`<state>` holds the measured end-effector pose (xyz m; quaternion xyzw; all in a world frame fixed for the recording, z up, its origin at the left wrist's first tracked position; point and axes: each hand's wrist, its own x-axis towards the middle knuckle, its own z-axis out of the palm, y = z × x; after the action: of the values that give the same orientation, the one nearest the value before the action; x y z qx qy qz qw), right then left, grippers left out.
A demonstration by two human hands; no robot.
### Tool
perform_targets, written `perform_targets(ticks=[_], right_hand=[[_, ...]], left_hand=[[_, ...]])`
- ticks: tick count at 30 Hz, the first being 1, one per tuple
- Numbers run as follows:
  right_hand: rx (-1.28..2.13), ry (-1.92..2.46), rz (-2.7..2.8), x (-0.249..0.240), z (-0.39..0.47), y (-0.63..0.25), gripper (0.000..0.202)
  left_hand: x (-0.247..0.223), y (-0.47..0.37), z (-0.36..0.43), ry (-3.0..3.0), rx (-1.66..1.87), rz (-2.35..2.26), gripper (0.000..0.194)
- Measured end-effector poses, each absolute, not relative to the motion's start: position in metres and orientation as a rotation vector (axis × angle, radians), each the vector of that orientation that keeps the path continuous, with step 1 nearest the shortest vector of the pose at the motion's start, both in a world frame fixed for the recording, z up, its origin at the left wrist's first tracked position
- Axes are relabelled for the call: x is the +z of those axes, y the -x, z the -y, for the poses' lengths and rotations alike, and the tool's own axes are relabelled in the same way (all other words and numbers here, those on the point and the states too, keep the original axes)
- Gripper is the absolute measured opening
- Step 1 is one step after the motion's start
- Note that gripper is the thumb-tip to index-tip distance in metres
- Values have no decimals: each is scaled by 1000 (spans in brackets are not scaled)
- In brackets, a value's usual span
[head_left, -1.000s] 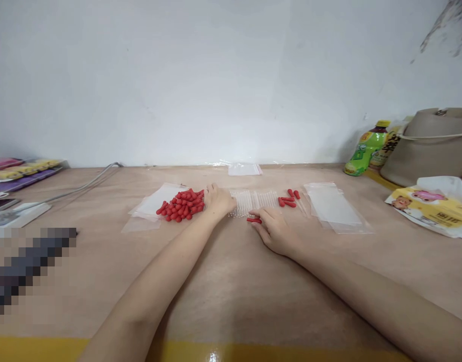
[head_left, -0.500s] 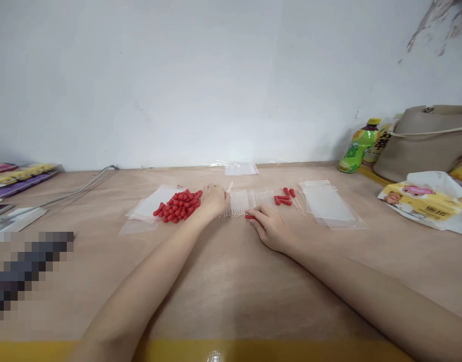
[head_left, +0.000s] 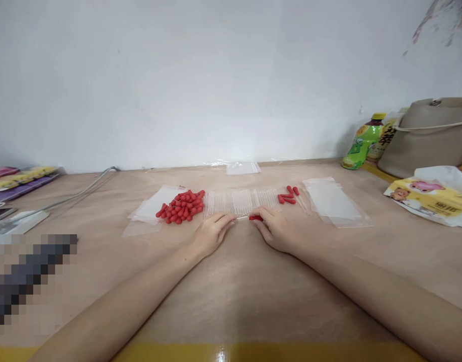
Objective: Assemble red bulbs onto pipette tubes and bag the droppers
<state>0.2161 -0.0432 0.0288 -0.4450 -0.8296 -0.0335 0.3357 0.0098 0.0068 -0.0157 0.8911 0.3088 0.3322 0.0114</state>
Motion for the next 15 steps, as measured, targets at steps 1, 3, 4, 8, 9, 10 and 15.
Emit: perform_targets(ticks=[1,3,4,8,9,10,15], right_hand=[[-92,1159,2172,33,45,-216,13],[-93,1145,2186,40,49,-215,12],[-92,1142,2188,42,50,-214,11],[-73,1153,2200,41,51,-215,9],[-74,1153,2195,37,49,-215,9],[-74,1148,2194,32,46,-216,10],[4,1043,2200,-1,27,-221,14]], left_hand=[[-15,-10,-7,-2782,1035,-961,21],[-14,-11,-7,-2787,1033,-956,22],[-15,-10,-7,-2792,1025,-953,22],[-15,-10,-7,-2811,982,-962,23],[-15,-10,-7,-2815,975,-961,24],[-15,-10,-7,-2817,975,-958,24],[-15,-9,-8,-2825,975,-887,25]])
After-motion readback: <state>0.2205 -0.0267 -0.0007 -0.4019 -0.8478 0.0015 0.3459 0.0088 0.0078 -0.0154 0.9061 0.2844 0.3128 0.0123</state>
